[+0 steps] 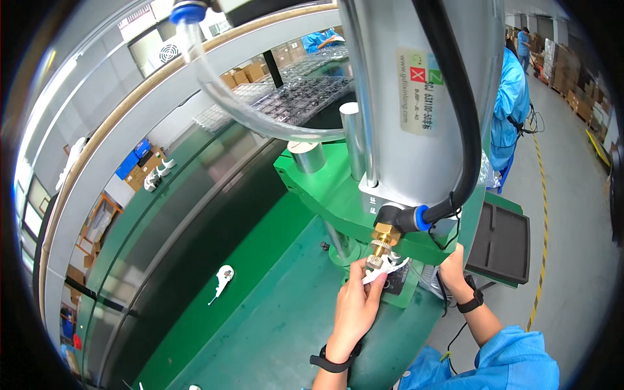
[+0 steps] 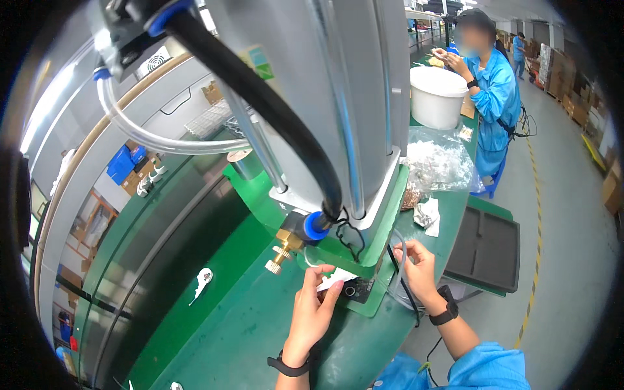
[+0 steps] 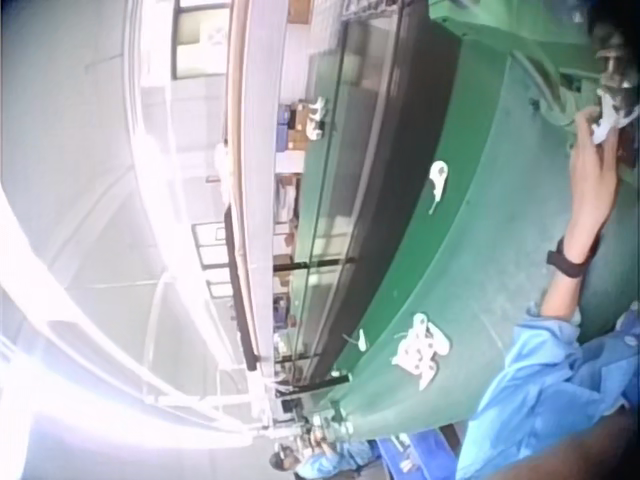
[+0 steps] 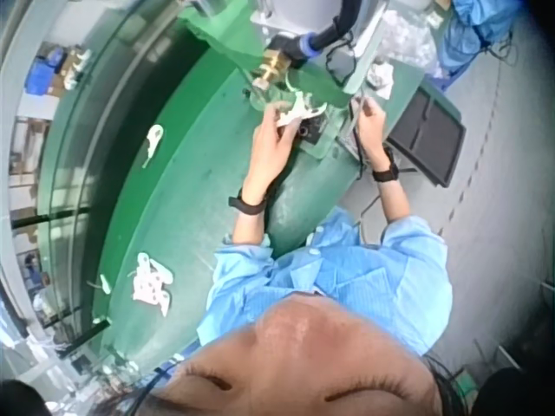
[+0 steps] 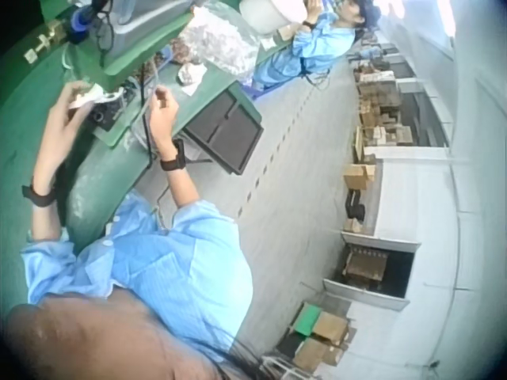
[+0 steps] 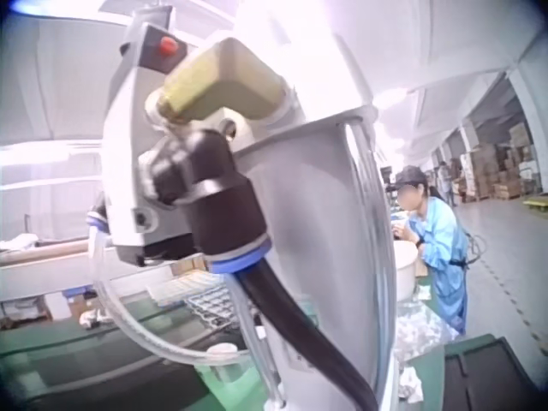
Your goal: Using a pneumatic press machine to assemble small plastic and metallic components on a production line.
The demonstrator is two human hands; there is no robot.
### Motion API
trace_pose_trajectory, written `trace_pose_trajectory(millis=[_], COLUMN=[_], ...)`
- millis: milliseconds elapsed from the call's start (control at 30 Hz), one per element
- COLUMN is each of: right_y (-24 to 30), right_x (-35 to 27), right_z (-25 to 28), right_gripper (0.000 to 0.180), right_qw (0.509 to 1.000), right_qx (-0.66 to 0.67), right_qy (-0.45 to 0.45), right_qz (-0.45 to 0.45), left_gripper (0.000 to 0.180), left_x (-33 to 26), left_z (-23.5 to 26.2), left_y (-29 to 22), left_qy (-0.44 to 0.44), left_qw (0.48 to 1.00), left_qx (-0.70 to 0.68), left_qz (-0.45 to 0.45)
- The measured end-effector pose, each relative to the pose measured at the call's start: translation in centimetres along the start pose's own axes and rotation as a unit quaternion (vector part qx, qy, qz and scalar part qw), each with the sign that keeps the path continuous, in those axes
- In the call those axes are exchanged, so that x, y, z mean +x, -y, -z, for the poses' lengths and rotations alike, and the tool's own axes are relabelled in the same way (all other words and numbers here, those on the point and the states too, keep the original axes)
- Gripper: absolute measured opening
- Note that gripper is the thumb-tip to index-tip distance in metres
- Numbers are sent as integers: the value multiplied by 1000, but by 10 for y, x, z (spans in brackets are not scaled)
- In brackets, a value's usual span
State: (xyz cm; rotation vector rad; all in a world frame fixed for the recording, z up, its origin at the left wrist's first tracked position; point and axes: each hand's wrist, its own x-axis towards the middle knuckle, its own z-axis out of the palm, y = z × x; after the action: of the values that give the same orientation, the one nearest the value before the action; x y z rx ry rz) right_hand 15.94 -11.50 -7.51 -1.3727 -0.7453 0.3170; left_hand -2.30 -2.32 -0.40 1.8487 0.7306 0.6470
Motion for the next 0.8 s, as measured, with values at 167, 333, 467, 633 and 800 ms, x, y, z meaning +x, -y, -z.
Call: trace_pose_trajectory(millis=[167,333,467,633,800], right_y=[1,9,25,37,-9], right_x=[3,18,33,45,70], right_z=[2,17,26,5,11], right_gripper=[7,7,10,14,40], right_qw=[999,998,993,979,897], right_qx=[34,30,5,-27,-200], right_qy=[37,61,112,191,361], right_qz=[-20,2,23,60,158], left_gripper=[20,20,20,20,20], left_x=[2,6,8,10,5], left_z=[-7,-10,-12,-10,-11], left_y=[4,11,8,11,11], left_qy=[-34,-54,-62,-72,-72], left_qw=[999,997,997,994,994], left_qx=[11,40,14,27,24], left_qz=[-25,-43,-51,-72,-75])
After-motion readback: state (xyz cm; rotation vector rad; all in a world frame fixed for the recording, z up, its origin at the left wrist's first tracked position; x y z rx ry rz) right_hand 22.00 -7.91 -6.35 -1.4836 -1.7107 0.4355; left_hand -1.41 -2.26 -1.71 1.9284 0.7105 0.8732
